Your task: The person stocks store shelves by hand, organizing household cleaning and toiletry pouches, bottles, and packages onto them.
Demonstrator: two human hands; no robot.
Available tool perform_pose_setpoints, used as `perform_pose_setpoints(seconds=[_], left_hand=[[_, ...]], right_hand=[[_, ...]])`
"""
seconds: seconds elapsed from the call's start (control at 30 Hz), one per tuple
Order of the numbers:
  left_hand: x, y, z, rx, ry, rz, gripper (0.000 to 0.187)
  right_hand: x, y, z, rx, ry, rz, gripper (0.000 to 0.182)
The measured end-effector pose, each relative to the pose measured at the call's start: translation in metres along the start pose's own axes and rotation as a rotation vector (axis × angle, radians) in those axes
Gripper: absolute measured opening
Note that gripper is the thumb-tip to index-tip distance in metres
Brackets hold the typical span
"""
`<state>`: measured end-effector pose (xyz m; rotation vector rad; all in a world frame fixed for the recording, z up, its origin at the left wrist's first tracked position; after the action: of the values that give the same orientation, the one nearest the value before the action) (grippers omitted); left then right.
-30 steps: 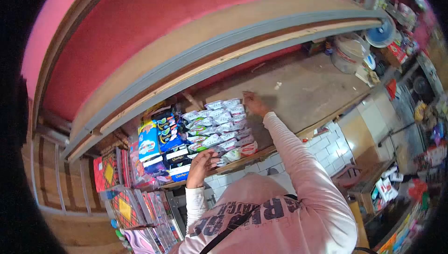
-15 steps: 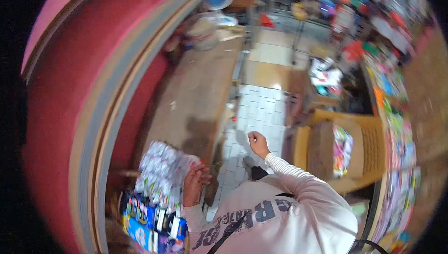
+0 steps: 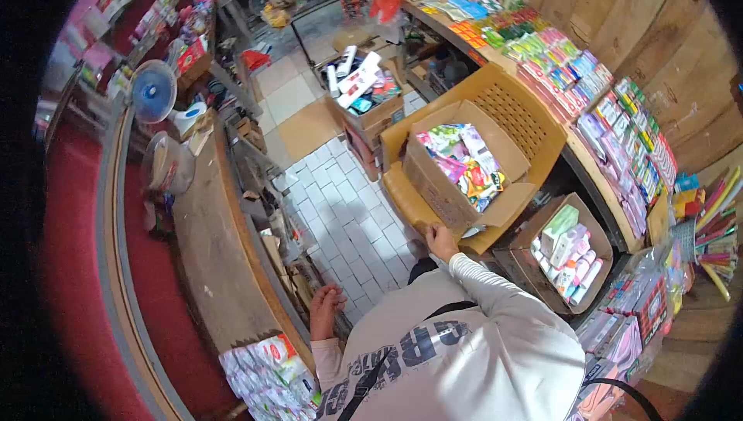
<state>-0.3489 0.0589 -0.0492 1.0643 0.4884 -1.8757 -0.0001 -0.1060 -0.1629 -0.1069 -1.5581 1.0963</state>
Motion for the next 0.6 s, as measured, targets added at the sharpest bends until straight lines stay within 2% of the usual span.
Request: perform_pose_setpoints(seconds=[0.1,0.13,0.23,0.33,0.47,0.57,0.6], left_hand=[[-0.008,0.038,-0.03,0.06,-0.052,-0.096,0.033],[-0.012,0.05,-0.04,0.083,-0.069,-0.133,0.032],[-0.037,0.091,-0.075,0.179,-0.02,-0.223,0.033],[-0.074,0.136,-0.105,0.223,0.027,-0.297,0.032],[-0.111,0.181,-0.14,0.272,0.125,-0.389,0.032],[-0.118,0.201,-0.153,0.262,0.159,-0.366,0.031],[-0.12,0.204,-0.155,0.271,0.168,-0.38,0.031]], right_hand=[[0.009,-0.038,-0.037,-0.237,-0.032,-0.094,0.021],[0.014,-0.056,-0.052,-0.221,0.101,-0.099,0.019],[-0.023,-0.08,-0.107,-0.48,0.093,-0.067,0.024],[-0.068,-0.079,-0.153,-0.483,0.23,-0.021,0.049],[-0.116,-0.053,-0.191,0.048,0.432,-0.073,0.071],[-0.149,-0.026,-0.202,0.067,0.411,-0.108,0.072],[-0.128,-0.043,-0.2,0.136,0.394,-0.088,0.068]])
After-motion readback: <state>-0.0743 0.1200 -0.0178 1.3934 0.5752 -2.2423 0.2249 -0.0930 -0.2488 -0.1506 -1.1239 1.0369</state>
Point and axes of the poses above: each hand's wrist, its own z-axis away from the middle knuckle, its own y-axis out of the palm, x = y × z, the point moved 5 cm from there along -z, towards the middle knuckle, and after that the axes turned 2 degrees about z, right-handed, at the moved point
